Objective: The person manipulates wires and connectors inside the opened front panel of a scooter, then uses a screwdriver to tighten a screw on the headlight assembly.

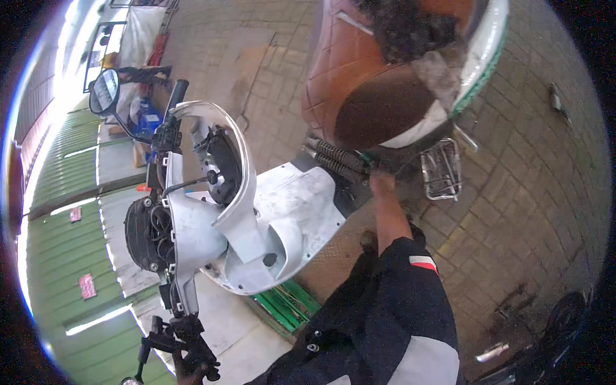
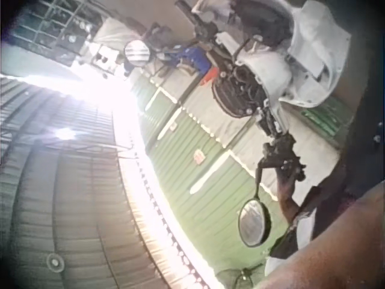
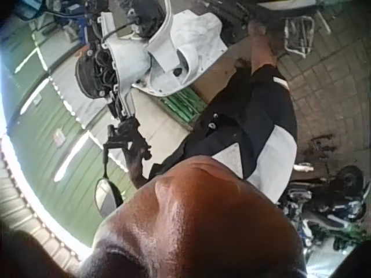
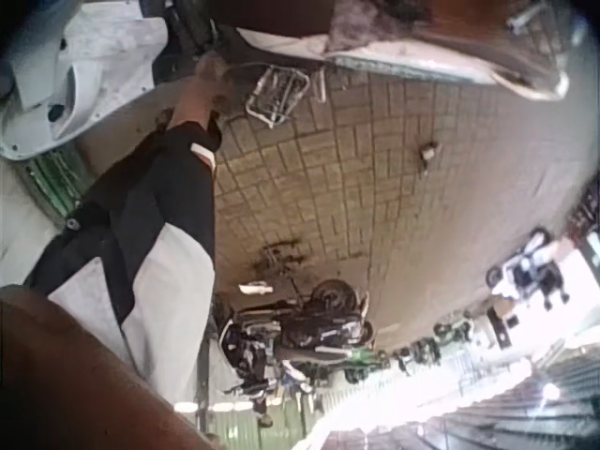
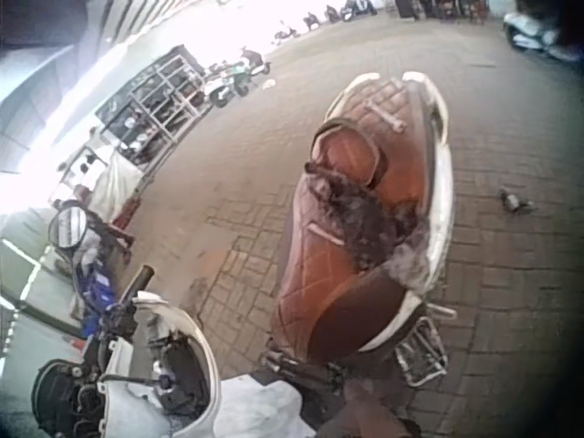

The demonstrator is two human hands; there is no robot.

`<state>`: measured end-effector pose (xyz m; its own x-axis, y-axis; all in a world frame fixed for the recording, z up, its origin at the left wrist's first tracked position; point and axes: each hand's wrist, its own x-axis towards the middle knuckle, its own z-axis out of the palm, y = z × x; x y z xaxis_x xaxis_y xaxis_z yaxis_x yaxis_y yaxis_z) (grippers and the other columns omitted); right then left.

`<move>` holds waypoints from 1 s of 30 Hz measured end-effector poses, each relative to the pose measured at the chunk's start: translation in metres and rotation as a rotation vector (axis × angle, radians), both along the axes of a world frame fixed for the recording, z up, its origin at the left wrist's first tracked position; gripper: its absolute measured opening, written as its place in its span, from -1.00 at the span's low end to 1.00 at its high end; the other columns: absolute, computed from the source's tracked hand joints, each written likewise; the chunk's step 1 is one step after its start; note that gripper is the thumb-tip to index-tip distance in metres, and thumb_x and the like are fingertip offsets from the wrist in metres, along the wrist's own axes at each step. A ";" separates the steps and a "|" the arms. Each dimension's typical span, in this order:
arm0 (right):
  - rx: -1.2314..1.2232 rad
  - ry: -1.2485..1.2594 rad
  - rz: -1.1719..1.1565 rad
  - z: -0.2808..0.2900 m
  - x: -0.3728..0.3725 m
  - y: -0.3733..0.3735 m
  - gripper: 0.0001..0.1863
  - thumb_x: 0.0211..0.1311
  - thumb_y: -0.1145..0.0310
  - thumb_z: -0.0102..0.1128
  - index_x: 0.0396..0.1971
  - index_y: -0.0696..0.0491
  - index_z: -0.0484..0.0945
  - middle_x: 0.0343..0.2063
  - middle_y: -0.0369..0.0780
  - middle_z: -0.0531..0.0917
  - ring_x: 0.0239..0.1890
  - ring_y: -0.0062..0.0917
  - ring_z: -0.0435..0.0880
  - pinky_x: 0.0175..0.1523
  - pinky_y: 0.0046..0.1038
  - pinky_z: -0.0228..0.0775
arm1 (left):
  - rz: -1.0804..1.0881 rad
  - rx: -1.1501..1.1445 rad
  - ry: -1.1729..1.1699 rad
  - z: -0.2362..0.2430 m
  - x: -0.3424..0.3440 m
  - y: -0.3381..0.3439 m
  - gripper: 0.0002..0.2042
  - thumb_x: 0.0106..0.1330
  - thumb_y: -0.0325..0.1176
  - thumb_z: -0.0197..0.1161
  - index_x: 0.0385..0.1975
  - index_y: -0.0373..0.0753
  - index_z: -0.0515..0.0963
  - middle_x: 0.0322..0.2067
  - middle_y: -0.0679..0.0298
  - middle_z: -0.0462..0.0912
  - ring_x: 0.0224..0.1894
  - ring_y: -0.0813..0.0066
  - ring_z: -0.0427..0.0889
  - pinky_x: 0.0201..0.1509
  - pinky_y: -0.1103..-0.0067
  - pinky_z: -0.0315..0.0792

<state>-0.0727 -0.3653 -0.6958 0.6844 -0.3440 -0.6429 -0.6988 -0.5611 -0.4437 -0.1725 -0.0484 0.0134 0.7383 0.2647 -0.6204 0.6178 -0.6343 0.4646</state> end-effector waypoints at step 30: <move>0.565 -1.920 -0.094 0.799 -0.151 -0.036 -0.49 0.36 0.00 -0.09 0.08 0.10 0.37 -0.25 -0.20 0.53 -0.32 -0.52 0.53 -0.27 -0.47 0.47 | -1.026 -0.294 -0.833 0.057 0.188 0.083 -0.65 0.37 -0.22 0.14 0.05 -0.28 0.49 -0.17 0.06 0.65 -0.14 0.33 0.63 0.00 0.44 0.46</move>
